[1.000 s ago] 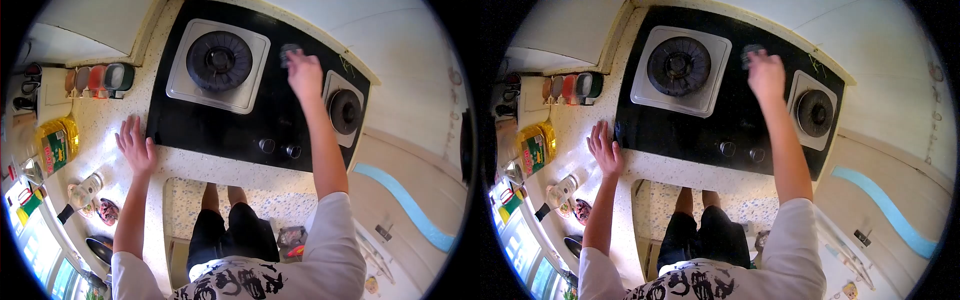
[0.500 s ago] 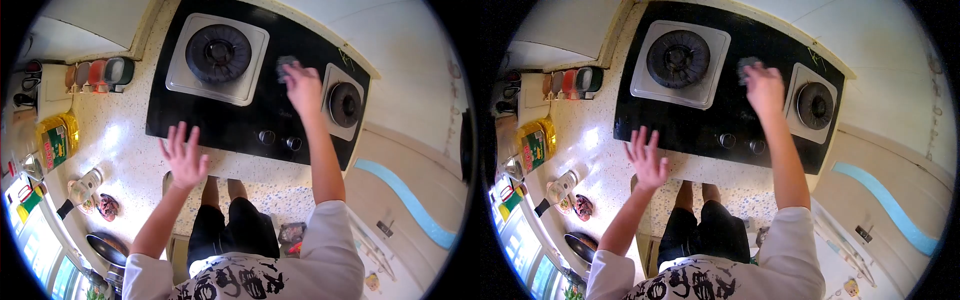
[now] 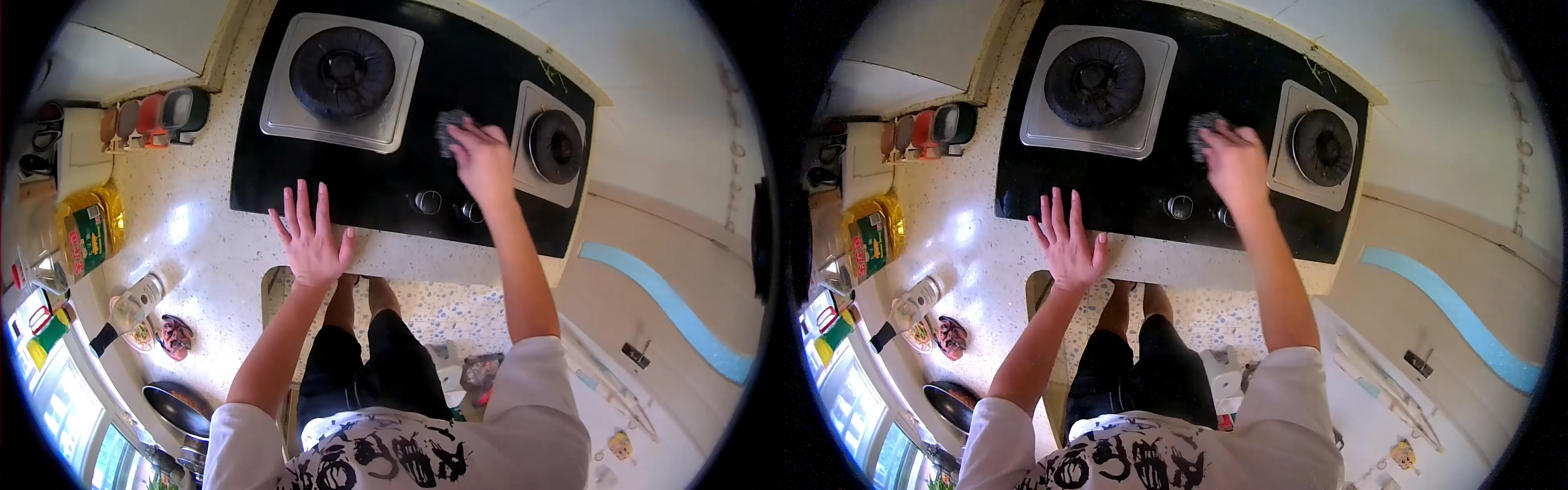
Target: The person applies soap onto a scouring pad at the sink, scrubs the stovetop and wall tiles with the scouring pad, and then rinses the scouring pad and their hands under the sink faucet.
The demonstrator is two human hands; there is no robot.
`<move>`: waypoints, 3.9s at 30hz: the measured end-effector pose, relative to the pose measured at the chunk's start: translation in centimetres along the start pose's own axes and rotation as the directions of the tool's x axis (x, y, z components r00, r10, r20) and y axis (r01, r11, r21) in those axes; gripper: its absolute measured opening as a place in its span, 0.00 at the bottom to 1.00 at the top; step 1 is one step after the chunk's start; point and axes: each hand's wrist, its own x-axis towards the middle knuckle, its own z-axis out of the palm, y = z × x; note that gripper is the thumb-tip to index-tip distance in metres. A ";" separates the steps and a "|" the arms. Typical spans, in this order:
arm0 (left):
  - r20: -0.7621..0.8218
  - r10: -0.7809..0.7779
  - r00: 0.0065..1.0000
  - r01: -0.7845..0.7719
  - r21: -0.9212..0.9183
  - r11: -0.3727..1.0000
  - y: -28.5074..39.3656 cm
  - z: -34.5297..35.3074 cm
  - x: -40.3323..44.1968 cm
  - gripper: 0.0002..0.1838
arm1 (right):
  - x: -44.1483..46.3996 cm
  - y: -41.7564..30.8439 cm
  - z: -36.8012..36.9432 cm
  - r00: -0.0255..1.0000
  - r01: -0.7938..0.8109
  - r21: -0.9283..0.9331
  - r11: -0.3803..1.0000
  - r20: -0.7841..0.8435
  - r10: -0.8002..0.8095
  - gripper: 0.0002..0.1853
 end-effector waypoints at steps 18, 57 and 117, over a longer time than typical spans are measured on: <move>-0.095 -0.074 0.993 0.078 0.043 0.996 0.6 0.1 0.0 0.42 | 0.4 -1.8 0.6 0.966 0.231 0.210 0.950 0.069 -0.250 0.20; -0.273 -0.314 0.909 0.337 0.041 0.941 1.6 2.0 -0.3 0.36 | -6.6 8.4 -4.1 0.963 0.200 0.225 0.954 0.136 -0.234 0.20; -0.339 -0.316 0.886 0.284 -0.142 0.948 1.0 1.8 -0.6 0.42 | -5.8 -17.4 5.5 0.949 0.314 0.335 0.888 -0.095 -0.300 0.18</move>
